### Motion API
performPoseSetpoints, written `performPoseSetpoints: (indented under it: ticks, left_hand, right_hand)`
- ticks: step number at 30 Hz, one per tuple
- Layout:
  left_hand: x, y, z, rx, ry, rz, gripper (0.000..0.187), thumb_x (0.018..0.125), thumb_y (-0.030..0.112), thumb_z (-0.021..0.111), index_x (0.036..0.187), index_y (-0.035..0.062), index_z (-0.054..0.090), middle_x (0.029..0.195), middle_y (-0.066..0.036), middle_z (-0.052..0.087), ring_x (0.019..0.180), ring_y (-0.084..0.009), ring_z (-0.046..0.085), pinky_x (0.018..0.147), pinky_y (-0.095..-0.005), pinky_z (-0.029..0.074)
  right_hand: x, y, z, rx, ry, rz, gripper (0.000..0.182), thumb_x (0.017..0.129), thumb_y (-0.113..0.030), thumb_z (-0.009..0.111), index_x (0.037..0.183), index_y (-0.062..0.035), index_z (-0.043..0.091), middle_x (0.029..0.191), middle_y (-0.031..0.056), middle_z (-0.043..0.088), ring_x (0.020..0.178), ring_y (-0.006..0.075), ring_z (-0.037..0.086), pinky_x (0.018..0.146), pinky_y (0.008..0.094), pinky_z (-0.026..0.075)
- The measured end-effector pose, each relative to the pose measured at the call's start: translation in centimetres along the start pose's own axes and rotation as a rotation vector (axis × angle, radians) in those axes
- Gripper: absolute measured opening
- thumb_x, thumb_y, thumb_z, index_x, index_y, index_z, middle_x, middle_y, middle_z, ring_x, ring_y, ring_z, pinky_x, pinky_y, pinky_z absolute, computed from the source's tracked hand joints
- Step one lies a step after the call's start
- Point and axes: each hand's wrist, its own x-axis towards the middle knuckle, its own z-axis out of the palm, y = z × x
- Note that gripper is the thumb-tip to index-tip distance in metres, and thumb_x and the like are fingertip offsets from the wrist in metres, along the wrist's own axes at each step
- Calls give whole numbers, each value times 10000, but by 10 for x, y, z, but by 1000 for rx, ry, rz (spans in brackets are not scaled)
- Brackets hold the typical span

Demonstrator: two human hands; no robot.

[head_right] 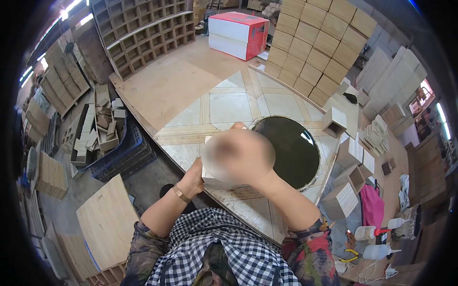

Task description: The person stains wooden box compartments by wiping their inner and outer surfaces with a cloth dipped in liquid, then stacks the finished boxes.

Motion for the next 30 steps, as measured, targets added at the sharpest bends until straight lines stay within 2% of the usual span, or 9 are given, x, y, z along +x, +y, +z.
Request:
performPoseSetpoints:
  ticks: [3, 8, 11, 14, 17, 21, 22, 23, 30]
  left_hand:
    - [-5, 1, 7, 3, 36, 74, 284, 885, 73, 581, 1146, -40, 587, 1008, -124, 659, 841, -190, 662, 693, -322, 553]
    - [-5, 7, 10, 89, 53, 45, 255, 901, 71, 567, 1129, -37, 601, 1017, -130, 664, 850, -184, 660, 704, -307, 548]
    - [3, -1, 1, 198, 28, 52, 389, 995, 215, 382, 1227, -64, 523, 1122, -161, 633, 961, -221, 655, 793, -325, 564]
    - [14, -15, -7, -13, 19, 183, 400, 997, 209, 341, 1230, -65, 516, 1143, -167, 623, 981, -228, 649, 796, -327, 564]
    - [-8, 10, 9, 230, 12, 62, 394, 995, 192, 331, 1222, -70, 520, 1156, -168, 616, 997, -224, 643, 796, -321, 562]
    - [3, 0, -1, 308, 42, 11, 393, 995, 197, 348, 1219, -73, 526, 1153, -167, 618, 950, -219, 659, 775, -321, 568]
    - [-4, 7, 8, 179, 105, 44, 244, 879, 50, 586, 1098, -56, 598, 973, -138, 670, 803, -191, 669, 655, -313, 545]
    - [-3, 7, 8, 160, 102, 37, 243, 883, 58, 584, 1100, -50, 600, 979, -137, 668, 804, -188, 666, 654, -312, 544]
    - [0, 2, 4, 8, 63, 85, 265, 890, 71, 557, 1134, -24, 597, 1034, -136, 653, 832, -172, 643, 668, -307, 542]
  right_hand:
    - [-5, -8, -26, -20, -292, -112, 113, 748, -143, 732, 815, -70, 678, 797, 88, 608, 676, 267, 629, 613, 339, 510]
    - [13, 28, -17, -280, -63, -35, 156, 800, -214, 666, 806, -59, 652, 865, 116, 618, 689, 312, 642, 611, 405, 523]
    - [34, 21, 16, -228, 0, -32, 159, 815, -208, 637, 790, -50, 632, 844, 147, 592, 705, 339, 630, 621, 422, 521]
    - [14, -18, 20, -139, -189, -191, 128, 795, -183, 671, 855, -72, 649, 816, 123, 584, 701, 313, 623, 606, 403, 508]
    - [-17, -28, -11, -65, -249, -208, 140, 775, -187, 683, 774, -63, 619, 848, 126, 579, 660, 293, 627, 547, 389, 514]
    - [0, 24, -22, -308, -13, -14, 122, 786, -175, 676, 767, -60, 642, 804, 121, 595, 659, 296, 637, 561, 397, 521]
    - [11, 30, -15, -310, 9, -17, 131, 797, -182, 662, 771, -55, 641, 822, 133, 598, 669, 309, 638, 582, 408, 523]
    - [22, 29, -4, -311, 34, -22, 142, 808, -189, 648, 775, -51, 639, 840, 145, 602, 679, 321, 639, 603, 419, 526]
    - [-3, -34, 3, -90, -230, -238, 124, 762, -159, 702, 781, -58, 632, 809, 114, 590, 661, 302, 621, 574, 372, 516]
